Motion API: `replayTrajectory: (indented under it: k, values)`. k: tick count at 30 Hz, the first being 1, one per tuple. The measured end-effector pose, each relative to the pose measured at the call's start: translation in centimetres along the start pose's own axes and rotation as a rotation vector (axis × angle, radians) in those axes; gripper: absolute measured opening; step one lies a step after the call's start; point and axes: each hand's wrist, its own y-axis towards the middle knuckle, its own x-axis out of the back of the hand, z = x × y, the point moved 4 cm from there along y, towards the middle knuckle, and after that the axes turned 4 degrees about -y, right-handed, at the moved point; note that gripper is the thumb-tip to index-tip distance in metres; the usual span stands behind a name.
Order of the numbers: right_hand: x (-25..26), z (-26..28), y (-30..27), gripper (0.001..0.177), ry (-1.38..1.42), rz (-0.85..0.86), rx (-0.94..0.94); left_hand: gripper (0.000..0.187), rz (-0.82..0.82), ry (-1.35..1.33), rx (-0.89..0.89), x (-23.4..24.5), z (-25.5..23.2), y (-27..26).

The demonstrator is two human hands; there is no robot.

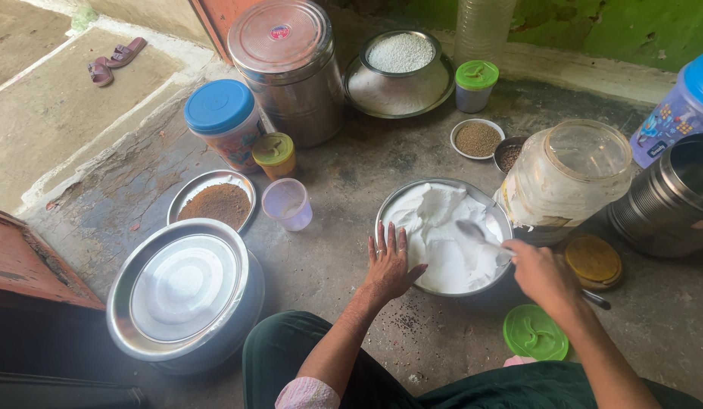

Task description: The person sits on the floor and repeatedly scoops white flour from a large metal plate with a ladle and pours it into a tall plastic storage jar, pressing the powder down between scoops. Other ingredient bowls and containers sit around the work area on the floor.

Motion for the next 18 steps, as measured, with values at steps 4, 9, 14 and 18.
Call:
replayTrajectory:
  k: [4,9,14,18]
  values:
    - [-1.0,-0.7,0.7,0.038,-0.038,-0.088,0.011,0.099,0.004,0.009,-0.005,0.0,-0.2,0.0]
    - [-5.0,-0.1,2.4,0.033,0.251,0.107,0.026,0.100,0.002,-0.014,-0.007,0.4,-0.5,-0.1]
    - [-6.6,0.5,2.7,0.035,0.440,0.206,0.040,0.100,0.008,0.006,-0.018,0.9,-1.0,0.1]
    - [-5.7,0.2,2.6,0.038,0.461,0.224,0.022,0.100,-0.001,0.001,-0.039,1.1,-1.2,0.3]
